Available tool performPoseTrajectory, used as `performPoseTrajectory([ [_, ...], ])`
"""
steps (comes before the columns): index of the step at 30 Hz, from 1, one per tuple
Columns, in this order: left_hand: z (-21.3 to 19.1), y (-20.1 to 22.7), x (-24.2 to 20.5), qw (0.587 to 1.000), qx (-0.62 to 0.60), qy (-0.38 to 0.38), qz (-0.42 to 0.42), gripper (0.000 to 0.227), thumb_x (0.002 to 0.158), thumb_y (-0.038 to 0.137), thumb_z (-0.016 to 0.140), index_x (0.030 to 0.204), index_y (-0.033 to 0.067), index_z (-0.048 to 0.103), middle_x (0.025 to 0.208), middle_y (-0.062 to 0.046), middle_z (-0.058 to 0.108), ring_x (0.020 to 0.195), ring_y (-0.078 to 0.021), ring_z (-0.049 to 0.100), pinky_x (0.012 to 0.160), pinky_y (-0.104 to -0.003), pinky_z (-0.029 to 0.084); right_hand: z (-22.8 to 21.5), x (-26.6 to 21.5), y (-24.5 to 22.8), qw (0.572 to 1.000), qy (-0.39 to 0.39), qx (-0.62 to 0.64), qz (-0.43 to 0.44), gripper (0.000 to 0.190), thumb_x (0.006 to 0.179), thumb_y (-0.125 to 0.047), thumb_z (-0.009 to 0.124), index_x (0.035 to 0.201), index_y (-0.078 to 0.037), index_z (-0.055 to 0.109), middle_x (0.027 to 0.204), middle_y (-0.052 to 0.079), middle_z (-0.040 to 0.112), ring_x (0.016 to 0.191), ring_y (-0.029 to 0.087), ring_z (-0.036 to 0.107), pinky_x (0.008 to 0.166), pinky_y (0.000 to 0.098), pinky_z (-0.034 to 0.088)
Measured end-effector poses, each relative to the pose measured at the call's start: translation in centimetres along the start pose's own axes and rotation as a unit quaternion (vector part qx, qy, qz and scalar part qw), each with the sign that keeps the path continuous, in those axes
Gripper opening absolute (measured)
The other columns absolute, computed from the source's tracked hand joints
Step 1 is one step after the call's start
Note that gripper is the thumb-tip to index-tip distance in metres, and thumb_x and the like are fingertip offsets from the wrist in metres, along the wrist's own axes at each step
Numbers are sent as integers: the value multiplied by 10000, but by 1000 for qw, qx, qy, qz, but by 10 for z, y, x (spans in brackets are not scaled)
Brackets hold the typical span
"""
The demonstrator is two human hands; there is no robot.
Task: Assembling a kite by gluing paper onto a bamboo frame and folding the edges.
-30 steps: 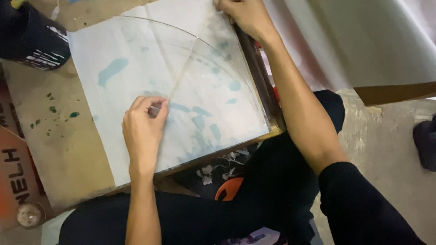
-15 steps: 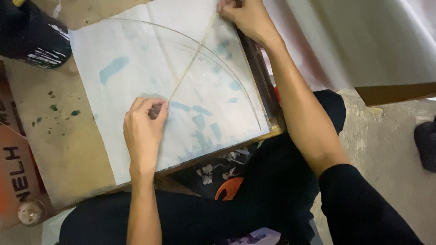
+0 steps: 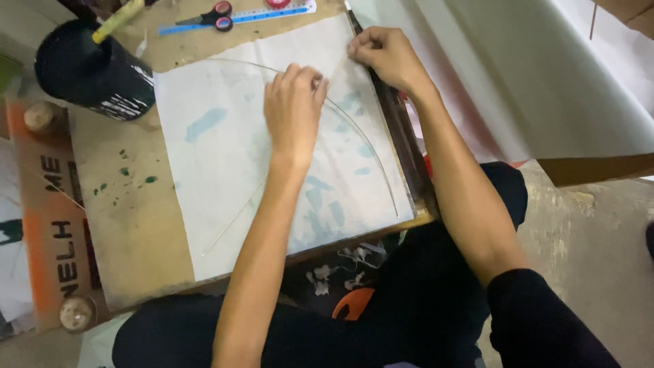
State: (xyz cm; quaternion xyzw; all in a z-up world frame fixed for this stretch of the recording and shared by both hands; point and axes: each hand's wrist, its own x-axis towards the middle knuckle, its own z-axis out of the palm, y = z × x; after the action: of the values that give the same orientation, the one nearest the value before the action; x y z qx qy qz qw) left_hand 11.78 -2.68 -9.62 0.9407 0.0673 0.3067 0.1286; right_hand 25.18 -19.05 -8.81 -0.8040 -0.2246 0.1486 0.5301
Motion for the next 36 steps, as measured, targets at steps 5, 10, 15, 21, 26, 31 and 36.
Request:
performPoseTrajectory([
  [5,32,3,19,996,59,-67,0,125,846,335,803,855,218,762,835,-58,700,798,-320,664,739,-460,471,-1,12,19,999,22,-22,-27,19,931,-204,720,921,-192,730,780,-120,594,740,4,486,696,188,375],
  [10,25,1,14,993,4,-117,-20,113,898,259,747,873,153,780,866,-112,726,778,-381,672,729,-505,449,-1,10,16,999,9,24,-21,48,895,-177,704,931,-163,732,832,-87,727,792,-7,637,753,159,473],
  [15,15,6,15,987,-36,-142,-67,128,943,235,717,857,141,725,889,-66,708,718,-353,655,615,-471,476,-2,-1,-4,999,0,30,-15,78,877,-163,610,863,-167,686,778,-53,713,742,20,621,740,178,471],
  [21,6,9,18,985,-37,-154,-73,130,940,224,730,848,132,738,852,-76,705,705,-377,662,565,-490,475,1,0,-2,1000,-5,21,-15,137,932,-213,632,796,-200,639,778,-91,681,734,7,546,723,194,398],
  [26,9,2,17,986,-34,-146,-70,120,933,219,736,836,147,728,844,-57,692,683,-353,644,543,-468,465,3,3,1,998,-17,40,-50,97,875,-163,586,797,-182,639,789,-73,663,795,24,596,765,210,439],
  [31,10,3,16,986,-56,-144,-68,107,920,202,709,834,141,724,835,-63,700,695,-354,644,559,-480,461,4,6,8,998,-10,42,-40,82,917,-192,619,847,-191,661,809,-64,684,811,24,617,790,212,453],
  [36,13,2,16,982,-63,-159,-85,89,913,204,702,850,149,734,859,-52,711,710,-348,648,577,-473,469,1,-4,-6,1000,-6,29,-7,76,875,-223,606,816,-220,655,817,-94,685,824,17,627,811,210,450],
])
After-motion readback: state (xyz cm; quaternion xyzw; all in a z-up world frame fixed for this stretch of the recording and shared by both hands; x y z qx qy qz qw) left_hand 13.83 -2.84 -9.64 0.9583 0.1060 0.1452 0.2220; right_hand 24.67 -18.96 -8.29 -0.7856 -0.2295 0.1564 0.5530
